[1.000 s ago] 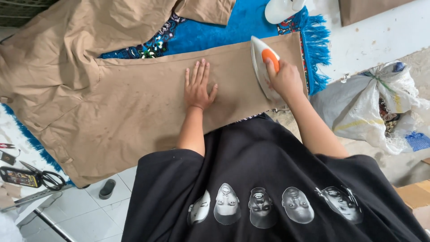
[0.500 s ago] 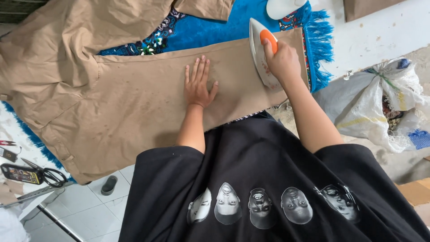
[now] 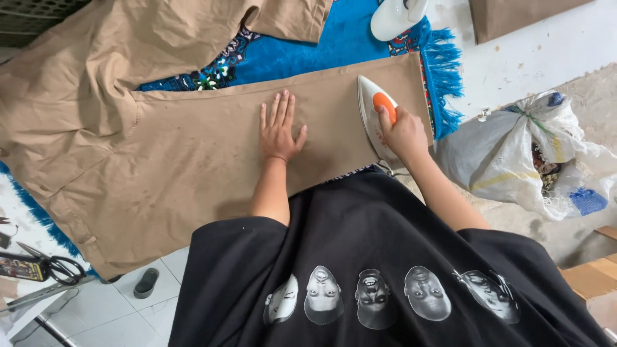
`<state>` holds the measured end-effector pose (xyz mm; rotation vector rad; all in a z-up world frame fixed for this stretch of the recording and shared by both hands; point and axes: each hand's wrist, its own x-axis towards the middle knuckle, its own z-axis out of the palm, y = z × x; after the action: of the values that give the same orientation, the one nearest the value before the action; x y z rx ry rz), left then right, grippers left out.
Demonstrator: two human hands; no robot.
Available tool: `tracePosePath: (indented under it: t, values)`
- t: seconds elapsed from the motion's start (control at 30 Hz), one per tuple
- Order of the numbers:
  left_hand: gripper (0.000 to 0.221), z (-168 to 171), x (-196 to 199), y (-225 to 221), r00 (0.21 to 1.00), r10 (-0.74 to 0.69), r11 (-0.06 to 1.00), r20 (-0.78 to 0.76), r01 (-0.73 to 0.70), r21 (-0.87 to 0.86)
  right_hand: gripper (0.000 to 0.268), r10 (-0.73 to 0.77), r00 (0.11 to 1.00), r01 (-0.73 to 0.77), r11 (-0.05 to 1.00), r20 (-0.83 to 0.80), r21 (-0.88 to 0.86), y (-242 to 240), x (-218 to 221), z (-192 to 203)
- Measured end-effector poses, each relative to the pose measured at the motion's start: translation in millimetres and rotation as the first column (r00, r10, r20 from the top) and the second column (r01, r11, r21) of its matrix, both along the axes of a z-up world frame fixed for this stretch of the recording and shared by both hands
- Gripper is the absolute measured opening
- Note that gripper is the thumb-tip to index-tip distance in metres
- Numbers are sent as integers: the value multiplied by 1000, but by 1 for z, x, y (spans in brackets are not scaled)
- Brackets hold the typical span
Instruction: Ironing a pair of tan pants on a work surface in a sewing factory environment.
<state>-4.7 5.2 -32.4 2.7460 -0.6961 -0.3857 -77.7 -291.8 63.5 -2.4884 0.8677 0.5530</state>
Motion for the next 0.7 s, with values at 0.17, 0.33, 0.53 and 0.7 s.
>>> tracePosePath:
  t: [0.17, 0.33, 0.53, 0.7]
  values:
    - [80, 14, 4, -5, 996, 11, 998, -85, -6, 65, 64, 54, 990, -52, 998, 132, -18, 0, 66, -7]
    - [80, 13, 4, -5, 995, 0, 997, -102, 8, 79, 64, 59, 986, -56, 998, 155, -26, 4, 44, 8]
    - [84, -9, -1, 0, 1000, 1, 1000, -2, -1, 21, 65, 21, 1000, -21, 1000, -14, -14, -1, -40, 2]
    - [83, -6, 0, -2, 1000, 11, 1000, -8, -11, 13, 67, -7, 1000, 7, 1000, -5, -7, -2, -17, -2]
